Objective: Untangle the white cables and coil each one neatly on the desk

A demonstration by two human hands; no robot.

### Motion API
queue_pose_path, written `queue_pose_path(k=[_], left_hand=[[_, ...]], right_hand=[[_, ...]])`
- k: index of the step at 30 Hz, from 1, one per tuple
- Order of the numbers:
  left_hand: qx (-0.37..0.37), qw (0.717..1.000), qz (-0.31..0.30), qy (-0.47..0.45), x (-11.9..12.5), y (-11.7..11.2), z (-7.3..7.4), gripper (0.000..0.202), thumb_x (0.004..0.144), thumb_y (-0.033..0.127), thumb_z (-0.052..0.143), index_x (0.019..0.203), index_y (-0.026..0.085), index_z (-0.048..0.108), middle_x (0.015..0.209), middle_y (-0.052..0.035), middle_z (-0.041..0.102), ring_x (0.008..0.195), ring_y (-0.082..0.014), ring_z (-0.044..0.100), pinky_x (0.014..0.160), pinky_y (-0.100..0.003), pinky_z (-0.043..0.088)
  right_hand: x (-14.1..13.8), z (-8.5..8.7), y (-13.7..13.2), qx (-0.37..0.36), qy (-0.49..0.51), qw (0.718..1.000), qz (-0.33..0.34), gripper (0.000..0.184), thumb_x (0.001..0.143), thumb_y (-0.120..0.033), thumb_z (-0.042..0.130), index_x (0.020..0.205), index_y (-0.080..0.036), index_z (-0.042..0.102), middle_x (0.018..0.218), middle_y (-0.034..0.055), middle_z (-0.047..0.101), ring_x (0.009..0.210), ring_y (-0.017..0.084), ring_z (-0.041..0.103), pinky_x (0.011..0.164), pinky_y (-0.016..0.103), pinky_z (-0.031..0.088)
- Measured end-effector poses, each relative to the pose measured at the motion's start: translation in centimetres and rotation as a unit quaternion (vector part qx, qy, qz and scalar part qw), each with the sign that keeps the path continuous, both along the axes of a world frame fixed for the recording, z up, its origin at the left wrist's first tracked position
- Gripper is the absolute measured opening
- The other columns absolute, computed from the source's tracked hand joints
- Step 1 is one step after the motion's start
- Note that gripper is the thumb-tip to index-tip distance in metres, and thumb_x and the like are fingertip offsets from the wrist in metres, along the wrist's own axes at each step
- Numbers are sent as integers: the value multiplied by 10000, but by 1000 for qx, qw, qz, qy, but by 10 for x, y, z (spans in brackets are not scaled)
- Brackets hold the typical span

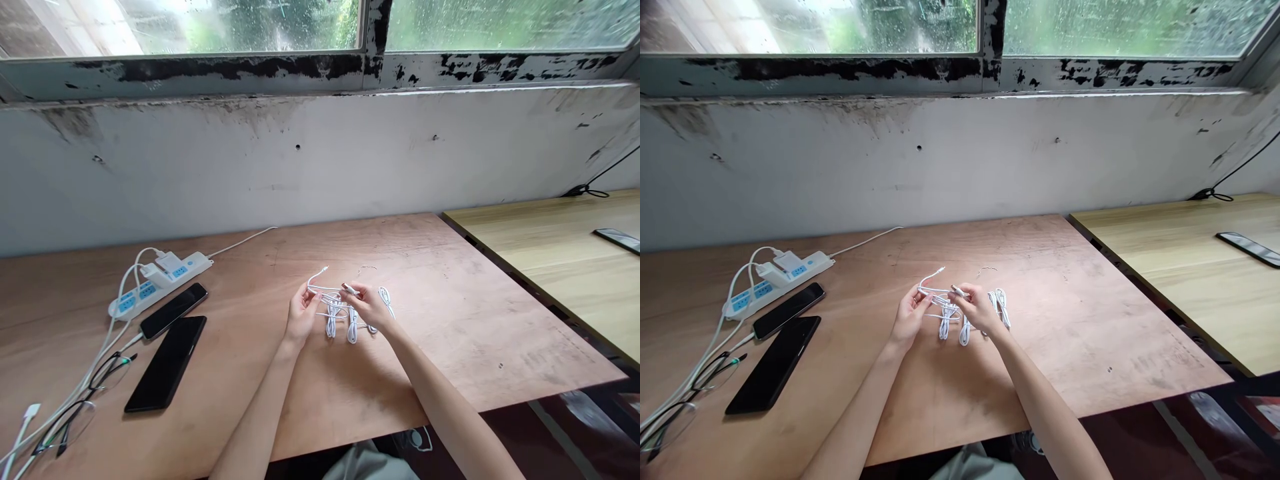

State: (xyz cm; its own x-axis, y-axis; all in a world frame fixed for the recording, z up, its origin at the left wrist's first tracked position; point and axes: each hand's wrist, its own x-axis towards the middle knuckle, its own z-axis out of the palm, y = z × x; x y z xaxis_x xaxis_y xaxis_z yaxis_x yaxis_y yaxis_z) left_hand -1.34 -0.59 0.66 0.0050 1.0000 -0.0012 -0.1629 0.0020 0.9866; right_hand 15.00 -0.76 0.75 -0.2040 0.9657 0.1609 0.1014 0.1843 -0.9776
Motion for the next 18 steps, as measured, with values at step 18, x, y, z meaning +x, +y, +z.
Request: queue_pose_path(k=[18], left_hand=[[236, 842, 59, 480, -13, -1, 3, 376, 819, 265, 534, 1193, 222, 516, 1182, -93, 564, 1098, -245, 500, 923, -370, 355]], right_hand=[[4, 4, 4, -159, 250, 955, -8, 408, 660, -552, 646, 695, -175, 492, 413, -95, 355, 320, 31, 247, 345, 187, 138]])
